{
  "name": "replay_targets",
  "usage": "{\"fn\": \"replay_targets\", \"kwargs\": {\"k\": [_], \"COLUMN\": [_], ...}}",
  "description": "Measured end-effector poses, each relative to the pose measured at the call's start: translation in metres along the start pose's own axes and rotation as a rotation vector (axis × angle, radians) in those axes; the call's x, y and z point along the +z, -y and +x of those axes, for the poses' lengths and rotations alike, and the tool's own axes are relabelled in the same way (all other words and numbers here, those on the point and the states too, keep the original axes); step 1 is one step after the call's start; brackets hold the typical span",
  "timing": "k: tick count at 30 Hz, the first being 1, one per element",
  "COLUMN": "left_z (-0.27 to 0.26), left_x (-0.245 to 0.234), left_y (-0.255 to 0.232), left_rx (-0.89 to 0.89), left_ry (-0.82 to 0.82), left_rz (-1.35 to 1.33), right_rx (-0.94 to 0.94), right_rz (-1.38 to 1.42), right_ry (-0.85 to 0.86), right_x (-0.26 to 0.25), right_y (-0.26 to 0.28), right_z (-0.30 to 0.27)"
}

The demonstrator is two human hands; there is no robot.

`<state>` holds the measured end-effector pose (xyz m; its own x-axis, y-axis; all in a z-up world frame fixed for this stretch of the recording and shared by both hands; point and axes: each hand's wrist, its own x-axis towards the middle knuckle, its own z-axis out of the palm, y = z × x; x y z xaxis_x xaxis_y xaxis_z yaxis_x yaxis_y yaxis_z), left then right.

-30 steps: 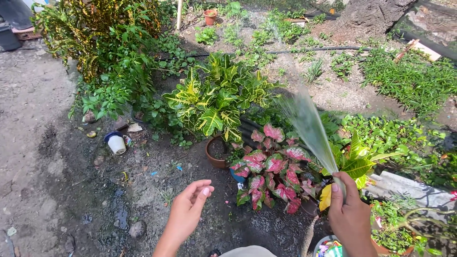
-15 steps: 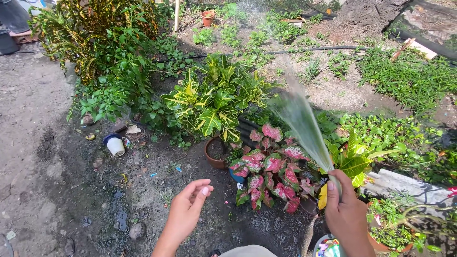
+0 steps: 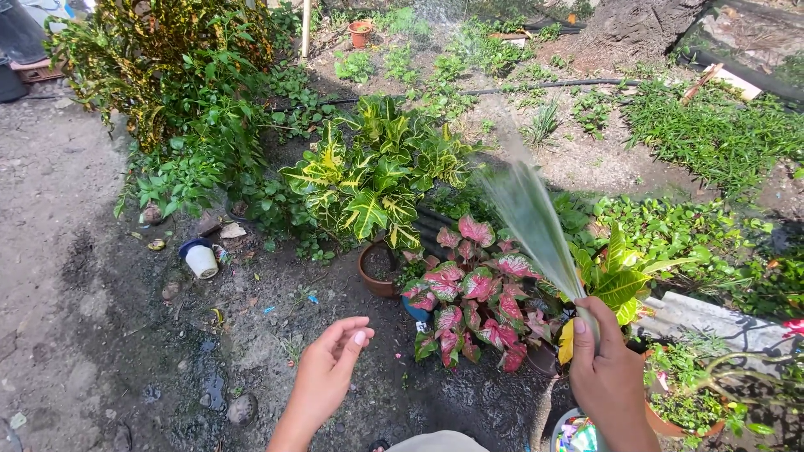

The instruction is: The recorder is seen watering various potted and garden plants using a white hose in an outdoor setting.

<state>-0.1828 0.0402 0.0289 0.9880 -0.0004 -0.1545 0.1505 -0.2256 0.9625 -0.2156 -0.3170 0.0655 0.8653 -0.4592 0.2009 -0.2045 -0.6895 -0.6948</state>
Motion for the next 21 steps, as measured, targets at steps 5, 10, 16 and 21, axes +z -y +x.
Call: {"fn": "replay_targets", "kwargs": {"k": [5,10,16,21], "left_z": [-0.001,-0.002,-0.002,-0.002], "left_x": [0.001,0.002,0.002,0.005], "left_y": [-0.003,-0.002,0.007,0.010], "left_rx": [-0.009,-0.008,0.002,0.014], "left_ry": [-0.001,-0.001,0.003,0.028], "left_rz": [-0.002,0.005,-0.025,-0.044], "right_rx": [0.011,0.059,0.053,0.044], "right_rz": [0.001,-0.060,-0.051,-0.064], "right_ry": [0.004,0.022,0.013,-0.004], "right_x": [0.000,0.004,0.009,0.011], "right_y": [-0.001,-0.008,-0.013,-0.019], "right_z": [0.000,0.004,0.005,0.012]}}
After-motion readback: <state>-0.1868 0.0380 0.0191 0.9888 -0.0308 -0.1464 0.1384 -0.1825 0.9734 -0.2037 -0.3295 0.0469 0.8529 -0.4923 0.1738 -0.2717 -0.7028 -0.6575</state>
